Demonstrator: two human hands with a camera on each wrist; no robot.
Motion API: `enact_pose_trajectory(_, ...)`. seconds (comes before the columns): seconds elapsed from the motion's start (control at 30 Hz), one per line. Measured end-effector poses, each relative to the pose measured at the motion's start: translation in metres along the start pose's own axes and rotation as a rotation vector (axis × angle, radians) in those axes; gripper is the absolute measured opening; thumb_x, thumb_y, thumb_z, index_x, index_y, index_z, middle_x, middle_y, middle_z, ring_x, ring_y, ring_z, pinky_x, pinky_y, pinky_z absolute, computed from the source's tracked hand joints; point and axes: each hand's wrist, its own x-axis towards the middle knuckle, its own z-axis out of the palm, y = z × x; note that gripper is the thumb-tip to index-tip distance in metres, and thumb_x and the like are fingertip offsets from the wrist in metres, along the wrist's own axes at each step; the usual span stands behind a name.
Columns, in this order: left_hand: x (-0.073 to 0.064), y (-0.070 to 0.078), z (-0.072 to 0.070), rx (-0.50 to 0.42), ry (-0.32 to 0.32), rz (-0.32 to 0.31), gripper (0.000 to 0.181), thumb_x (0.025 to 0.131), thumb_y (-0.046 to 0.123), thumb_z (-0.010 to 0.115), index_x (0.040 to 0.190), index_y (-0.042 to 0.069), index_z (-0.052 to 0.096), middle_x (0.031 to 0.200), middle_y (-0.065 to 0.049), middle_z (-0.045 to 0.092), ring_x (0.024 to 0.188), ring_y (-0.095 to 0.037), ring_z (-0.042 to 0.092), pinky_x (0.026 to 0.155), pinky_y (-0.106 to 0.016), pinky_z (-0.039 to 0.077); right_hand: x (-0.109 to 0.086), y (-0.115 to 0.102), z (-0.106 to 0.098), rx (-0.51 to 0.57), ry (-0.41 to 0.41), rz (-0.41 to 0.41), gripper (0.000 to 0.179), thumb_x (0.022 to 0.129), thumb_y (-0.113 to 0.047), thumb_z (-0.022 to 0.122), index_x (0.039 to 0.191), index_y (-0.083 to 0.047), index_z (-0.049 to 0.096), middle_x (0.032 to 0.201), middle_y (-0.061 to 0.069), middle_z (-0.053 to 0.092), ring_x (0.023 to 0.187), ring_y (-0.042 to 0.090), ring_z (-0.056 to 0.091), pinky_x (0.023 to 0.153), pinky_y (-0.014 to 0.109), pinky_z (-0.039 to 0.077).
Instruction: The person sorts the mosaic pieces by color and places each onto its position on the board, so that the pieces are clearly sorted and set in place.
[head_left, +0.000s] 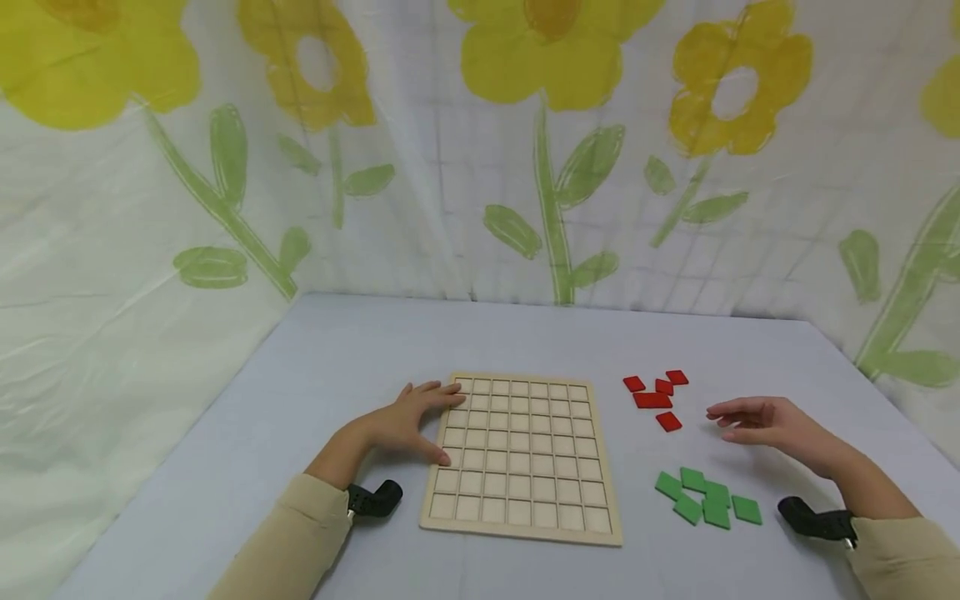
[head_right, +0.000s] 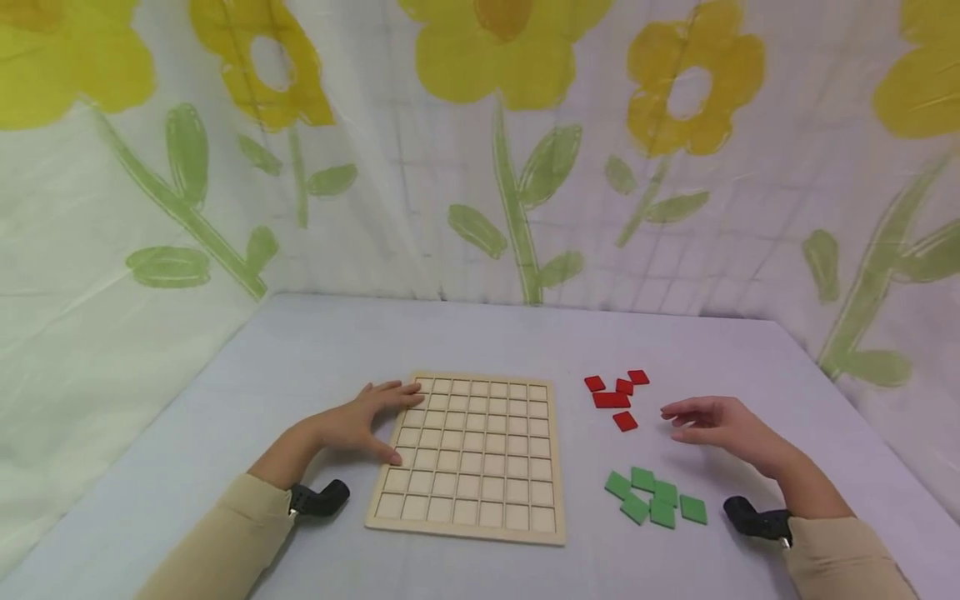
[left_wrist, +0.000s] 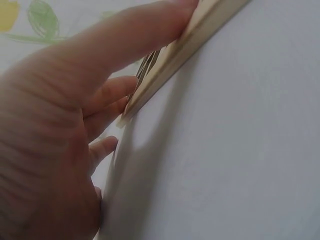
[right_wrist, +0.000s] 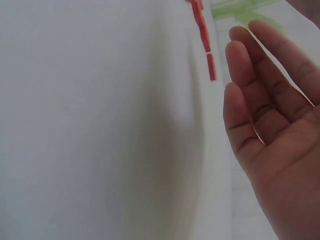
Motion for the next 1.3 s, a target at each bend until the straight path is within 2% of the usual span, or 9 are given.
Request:
enact_pose_trajectory(0.13, 0.0, 0.001, -0.001, -0.007, 0.007, 0.006, 0.09, 0.066, 0.046, 0.08, 0.143, 0.022, 0.038, 0.155, 0.004, 0.024, 0.145, -0.03, 0.007, 0.116, -0.054, -0.007, 0.015, -0.002, 0.0, 0.0, -0.046, -0.024, 0.039, 0.089, -0.016, 0.062, 0.123, 0.002, 0.057, 0.113, -0.008, 0.066, 0.095, -0.003, 0.058, 0.077, 0.017, 0.051)
enact_pose_trajectory(0.27, -0.001, 0.002, -0.001, -0.004, -0.008, 0.002, 0.09, 0.067, 0.046, 0.079, 0.143, 0.022, 0.037, 0.155, 0.004, 0.023, 0.146, -0.029, 0.006, 0.116, -0.053, -0.008, 0.028, -0.005, 0.002, -0.002, -0.099, -0.012, 0.038, 0.088, -0.018, 0.063, 0.121, 0.0, 0.059, 0.114, 0.004, 0.066, 0.094, -0.003, 0.058, 0.077, 0.019, 0.051)
enact_pose_trajectory(0.37, -0.001, 0.001, -0.001, 0.0, 0.0, 0.003, 0.091, 0.067, 0.046, 0.079, 0.144, 0.022, 0.037, 0.155, 0.003, 0.023, 0.146, -0.029, 0.006, 0.116, -0.053, -0.007, 0.037, -0.009, 0.005, 0.002, -0.13, -0.003, 0.039, 0.088, -0.019, 0.063, 0.121, 0.002, 0.059, 0.118, 0.016, 0.063, 0.094, -0.005, 0.058, 0.077, 0.019, 0.052)
enact_pose_trajectory(0.47, -0.001, -0.001, 0.0, -0.003, 0.015, 0.004, 0.091, 0.066, 0.047, 0.079, 0.143, 0.023, 0.038, 0.155, 0.003, 0.024, 0.145, -0.029, 0.007, 0.116, -0.053, -0.007, 0.045, -0.012, 0.008, -0.019, -0.151, 0.012, 0.041, 0.086, -0.02, 0.065, 0.121, 0.001, 0.059, 0.121, 0.021, 0.06, 0.095, -0.009, 0.057, 0.079, 0.017, 0.051)
enact_pose_trajectory(0.57, -0.001, -0.004, 0.002, -0.005, 0.013, 0.013, 0.091, 0.066, 0.047, 0.079, 0.143, 0.023, 0.038, 0.155, 0.003, 0.024, 0.145, -0.029, 0.006, 0.115, -0.055, -0.008, 0.049, -0.014, 0.012, -0.055, -0.158, 0.025, 0.041, 0.085, -0.021, 0.067, 0.12, -0.001, 0.06, 0.121, 0.02, 0.061, 0.097, -0.003, 0.058, 0.08, 0.015, 0.05)
enact_pose_trajectory(0.73, -0.001, -0.003, 0.002, -0.015, 0.01, 0.029, 0.09, 0.067, 0.046, 0.079, 0.143, 0.021, 0.038, 0.155, 0.001, 0.024, 0.145, -0.03, 0.006, 0.115, -0.055, -0.007, 0.05, -0.015, 0.017, -0.1, -0.136, 0.03, 0.039, 0.082, -0.022, 0.07, 0.116, -0.003, 0.063, 0.117, 0.016, 0.063, 0.098, 0.016, 0.058, 0.078, 0.015, 0.05)
enact_pose_trajectory(1.0, 0.001, 0.0, 0.001, 0.003, 0.01, 0.026, 0.09, 0.068, 0.047, 0.078, 0.143, 0.02, 0.038, 0.155, -0.002, 0.024, 0.145, -0.031, 0.008, 0.115, -0.056, -0.006, 0.054, -0.013, 0.017, -0.15, -0.133, -0.034, 0.035, 0.079, -0.019, 0.073, 0.109, -0.002, 0.065, 0.103, 0.01, 0.063, 0.082, 0.004, 0.053, 0.073, 0.015, 0.05)
enact_pose_trajectory(1.3, 0.0, 0.003, 0.001, 0.017, 0.001, 0.013, 0.09, 0.067, 0.047, 0.079, 0.143, 0.019, 0.038, 0.155, -0.002, 0.025, 0.145, -0.031, 0.009, 0.115, -0.058, -0.005, 0.055, -0.016, 0.019, -0.146, -0.127, -0.027, 0.031, 0.078, -0.019, 0.074, 0.102, 0.0, 0.066, 0.091, 0.004, 0.064, 0.077, 0.007, 0.055, 0.069, 0.017, 0.051)
